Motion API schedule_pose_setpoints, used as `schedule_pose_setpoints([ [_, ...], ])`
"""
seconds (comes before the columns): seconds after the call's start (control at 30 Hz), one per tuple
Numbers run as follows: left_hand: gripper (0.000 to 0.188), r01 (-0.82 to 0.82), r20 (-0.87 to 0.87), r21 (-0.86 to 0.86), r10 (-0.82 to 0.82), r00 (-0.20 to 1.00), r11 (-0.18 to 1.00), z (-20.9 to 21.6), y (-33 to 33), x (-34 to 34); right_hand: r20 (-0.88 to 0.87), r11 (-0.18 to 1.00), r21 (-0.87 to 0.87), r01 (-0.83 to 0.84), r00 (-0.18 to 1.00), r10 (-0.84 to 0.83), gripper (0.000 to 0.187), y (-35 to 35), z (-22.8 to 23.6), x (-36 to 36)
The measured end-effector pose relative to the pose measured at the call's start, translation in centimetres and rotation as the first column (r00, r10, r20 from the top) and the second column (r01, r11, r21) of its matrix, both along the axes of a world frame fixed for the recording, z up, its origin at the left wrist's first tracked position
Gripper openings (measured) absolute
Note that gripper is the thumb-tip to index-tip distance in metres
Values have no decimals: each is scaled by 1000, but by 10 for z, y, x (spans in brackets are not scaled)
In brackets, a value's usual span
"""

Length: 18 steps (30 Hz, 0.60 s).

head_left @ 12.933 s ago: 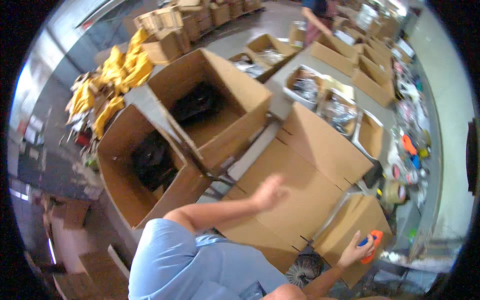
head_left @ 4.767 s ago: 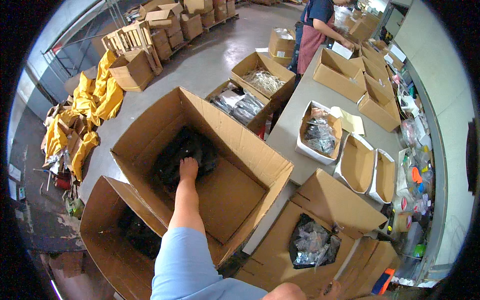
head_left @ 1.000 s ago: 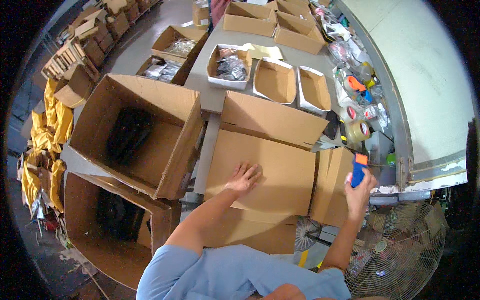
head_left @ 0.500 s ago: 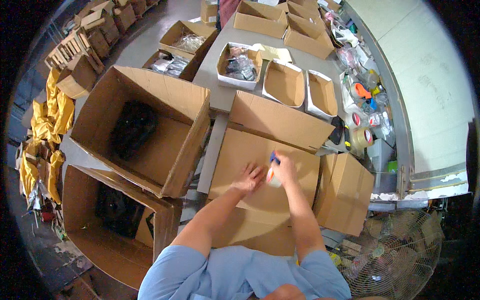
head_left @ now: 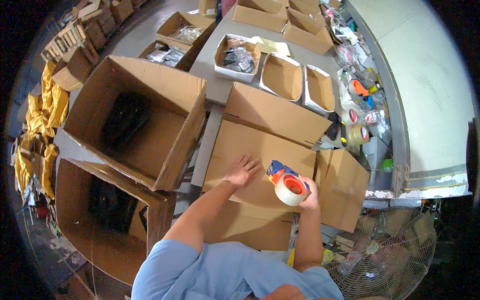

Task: The person places black plastic components into a cardboard box, adds a smaller white box and a plastic bag of parts, and سپس uses a handheld tape dispenser to seal the box.

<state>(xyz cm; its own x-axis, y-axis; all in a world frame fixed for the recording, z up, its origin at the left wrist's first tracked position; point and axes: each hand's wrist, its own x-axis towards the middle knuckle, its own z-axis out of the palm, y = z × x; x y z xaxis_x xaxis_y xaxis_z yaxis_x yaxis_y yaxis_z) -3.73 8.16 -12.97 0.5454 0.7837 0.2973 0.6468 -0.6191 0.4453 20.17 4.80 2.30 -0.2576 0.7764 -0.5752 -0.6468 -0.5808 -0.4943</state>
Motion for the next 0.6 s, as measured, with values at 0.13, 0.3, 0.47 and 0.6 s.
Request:
schedule_pose_setpoints([
  [0.13, 37, -1, 117, -89, 11, 993, 996, 3, 2, -7, -7, 1000, 10, 16, 1000, -16, 37, -1, -39, -5],
  [0.3, 39, 11, 285, -184, 43, 958, 983, 6, 3, -15, 241, 992, 122, -16, 971, -13, 45, -1, -49, -35],
  [0.47, 36, 27, 479, -175, 62, 876, 984, 1, 4, -17, 256, 982, 176, -65, 967, 18, 50, 2, -54, -47],
  [0.6, 33, 17, 545, -170, 80, 834, 985, -7, 7, -11, 397, 980, 182, -78, 918, 0, 48, 3, -51, -59],
])
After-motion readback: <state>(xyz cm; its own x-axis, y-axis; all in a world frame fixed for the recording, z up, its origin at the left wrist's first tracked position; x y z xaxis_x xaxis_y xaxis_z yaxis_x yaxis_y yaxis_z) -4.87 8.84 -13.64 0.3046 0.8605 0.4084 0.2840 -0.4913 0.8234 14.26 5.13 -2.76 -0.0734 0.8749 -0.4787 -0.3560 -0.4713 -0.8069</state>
